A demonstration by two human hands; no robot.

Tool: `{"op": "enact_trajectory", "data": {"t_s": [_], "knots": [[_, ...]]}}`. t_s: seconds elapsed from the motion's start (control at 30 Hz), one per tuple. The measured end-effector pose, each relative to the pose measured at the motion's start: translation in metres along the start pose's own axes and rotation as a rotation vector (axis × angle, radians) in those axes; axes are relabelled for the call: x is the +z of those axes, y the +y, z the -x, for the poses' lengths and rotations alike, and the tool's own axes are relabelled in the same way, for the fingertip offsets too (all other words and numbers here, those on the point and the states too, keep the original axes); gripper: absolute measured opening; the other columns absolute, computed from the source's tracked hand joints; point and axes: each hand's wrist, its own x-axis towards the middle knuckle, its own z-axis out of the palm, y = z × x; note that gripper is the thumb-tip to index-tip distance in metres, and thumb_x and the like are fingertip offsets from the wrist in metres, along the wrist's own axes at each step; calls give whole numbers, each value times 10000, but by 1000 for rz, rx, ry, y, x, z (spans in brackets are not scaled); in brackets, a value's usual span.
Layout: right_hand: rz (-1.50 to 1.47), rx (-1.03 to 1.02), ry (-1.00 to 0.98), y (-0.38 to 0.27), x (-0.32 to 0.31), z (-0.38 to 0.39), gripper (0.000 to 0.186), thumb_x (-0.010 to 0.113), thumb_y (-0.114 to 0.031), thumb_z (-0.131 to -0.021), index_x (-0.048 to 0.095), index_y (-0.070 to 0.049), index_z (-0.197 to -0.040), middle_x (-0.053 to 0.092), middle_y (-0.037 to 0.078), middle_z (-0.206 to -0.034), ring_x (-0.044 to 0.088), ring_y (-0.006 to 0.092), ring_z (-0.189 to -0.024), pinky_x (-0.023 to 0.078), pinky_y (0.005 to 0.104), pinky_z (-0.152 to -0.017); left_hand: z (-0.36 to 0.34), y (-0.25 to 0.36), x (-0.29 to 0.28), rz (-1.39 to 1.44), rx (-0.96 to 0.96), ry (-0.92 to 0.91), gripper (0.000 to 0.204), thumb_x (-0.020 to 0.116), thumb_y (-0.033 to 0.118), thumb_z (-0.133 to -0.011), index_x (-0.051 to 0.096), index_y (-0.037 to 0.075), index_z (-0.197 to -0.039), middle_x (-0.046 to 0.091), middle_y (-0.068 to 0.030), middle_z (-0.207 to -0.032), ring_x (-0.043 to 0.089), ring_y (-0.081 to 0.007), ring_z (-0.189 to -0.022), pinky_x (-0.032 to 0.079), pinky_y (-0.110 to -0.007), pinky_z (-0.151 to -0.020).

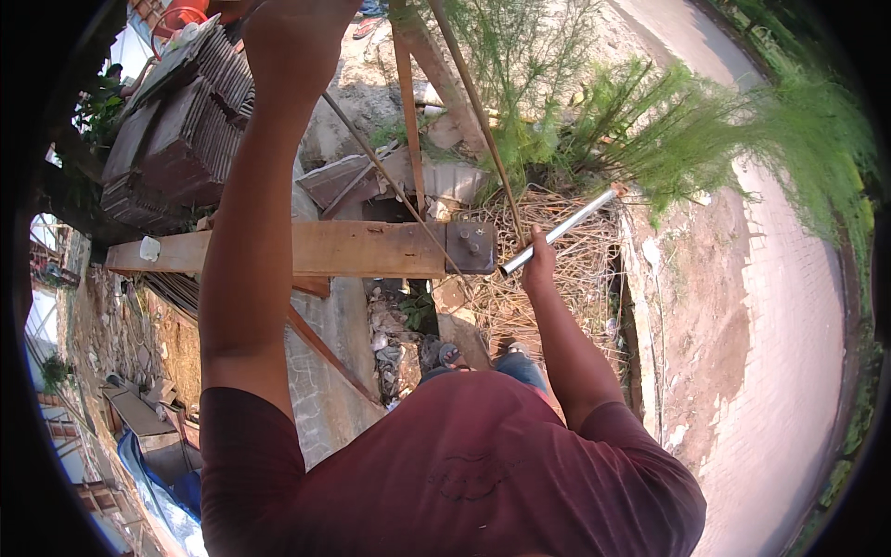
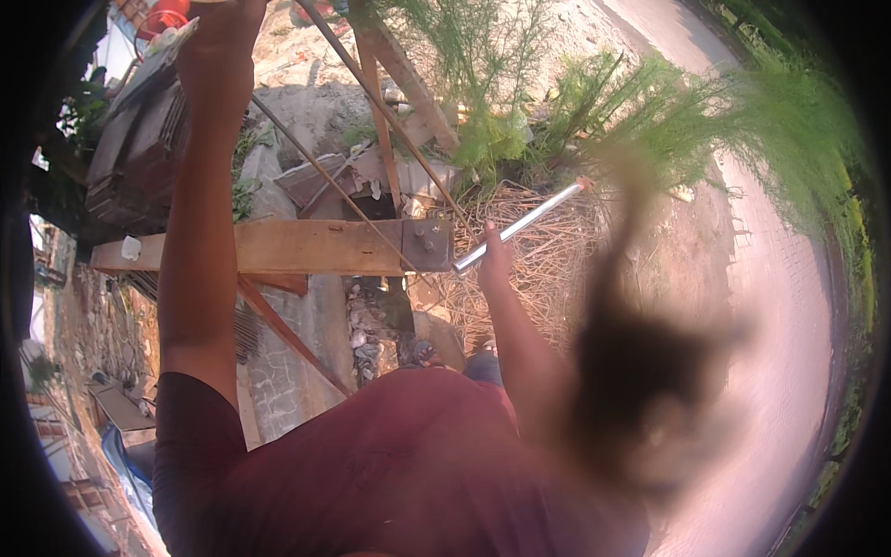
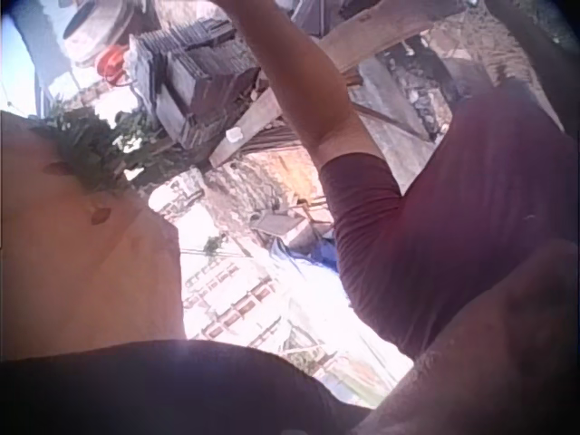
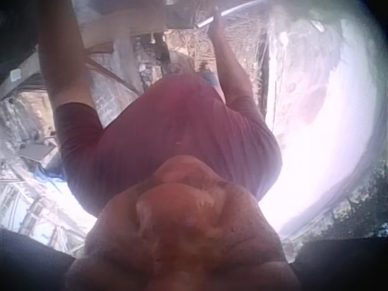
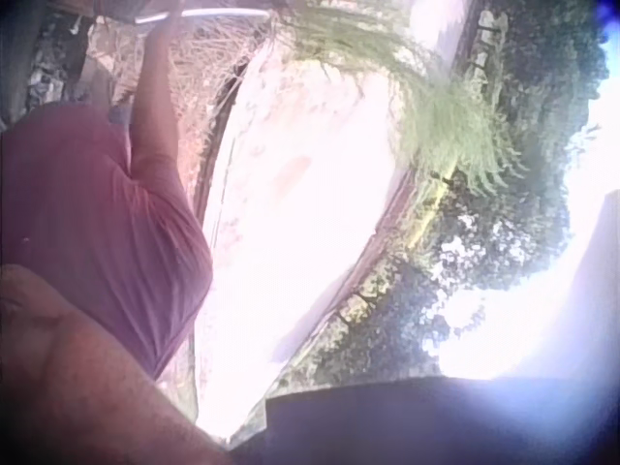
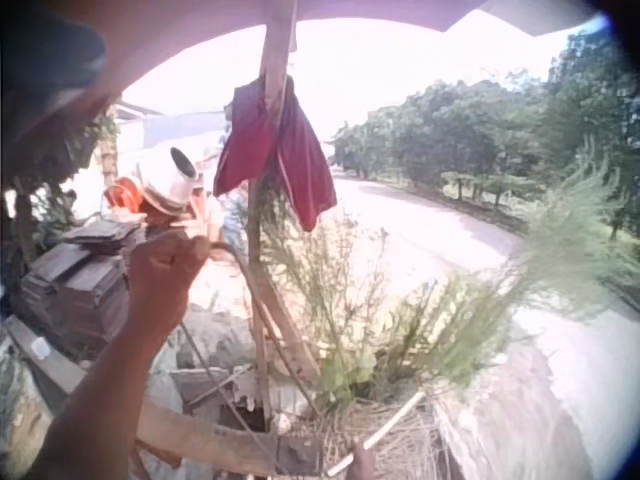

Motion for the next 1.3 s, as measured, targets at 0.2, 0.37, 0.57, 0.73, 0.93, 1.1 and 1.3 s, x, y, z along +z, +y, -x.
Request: {"op": "enact_trajectory", "data": {"t_s": [0.2, 0.37, 0.57, 0.73, 0.93, 1.1, 1.3], "knots": [[-109, -100, 31, 11, 19, -91, 325, 597, -339, -844, 530, -72, -672, 490, 25, -594, 464, 139, -496, 359, 298, -467, 8, 37, 1, 506, -274, -6, 494, 795, 360, -721, 466, 25, -570, 386, 7, -514, 332, -78, -504, 288, -266, -449], [-26, -65, -87, -5, 67, -131, 374, 603, -367, -828, 536, -62, -622, 474, 27, -541, 446, 134, -476, 331, 293, -461, 21, 22, -8, 488, -248, -10, 537, 767, 395, -733, 410, 34, -560, 343, 3, -525, 307, -90, -511, 245, -274, -463], [71, -186, -236, -20, 127, -184, 484, 567, -431, -823, 539, -35, -545, 456, 35, -485, 450, 147, -484, 327, 293, -507, 30, 2, -11, 476, -224, 71, 549, 696, 417, -803, 359, 38, -592, 296, 24, -581, 272, -76, -548, 194, -271, -493], [270, -55, -315, -22, 59, -119, 379, 578, -370, -845, 557, -61, -628, 469, -2, -545, 435, 112, -497, 316, 289, -486, 56, -4, -33, 279, -516, 84, 539, 608, 471, -885, 383, 59, -620, 319, 43, -606, 294, -67, -575, 222, -254, -521], [195, 166, -354, -44, -15, 27, 434, 524, -409, -881, 575, -2, -741, 542, 88, -646, 533, 171, -577, 429, 287, -519, 91, -7, -82, 178, -634, 159, 540, 553, 491, -913, 410, 65, -613, 351, 30, -603, 320, -83, -579, 252, -251, -543], [202, 240, -398, -43, -27, 64, 584, 415, -469, -904, 633, 74, -902, 652, 186, -845, 607, 253, -821, 432, 369, -849, 138, -25, -114, 63, -865, 185, 551, 601, 511, -876, 456, 62, -593, 331, 36, -555, 322, -82, -530, 246, -263, -495], [549, 60, -449, -82, -34, 59, 463, 511, -273, -826, 623, 78, -1106, 664, 194, -1032, 610, 263, -1044, 386, 350, -997, 217, -99, -100, 214, -1420, 56, 563, 688, 564, -782, 552, 46, -608, 480, -4, -578, 399, -95, -517, 365, -251, -499]]}}
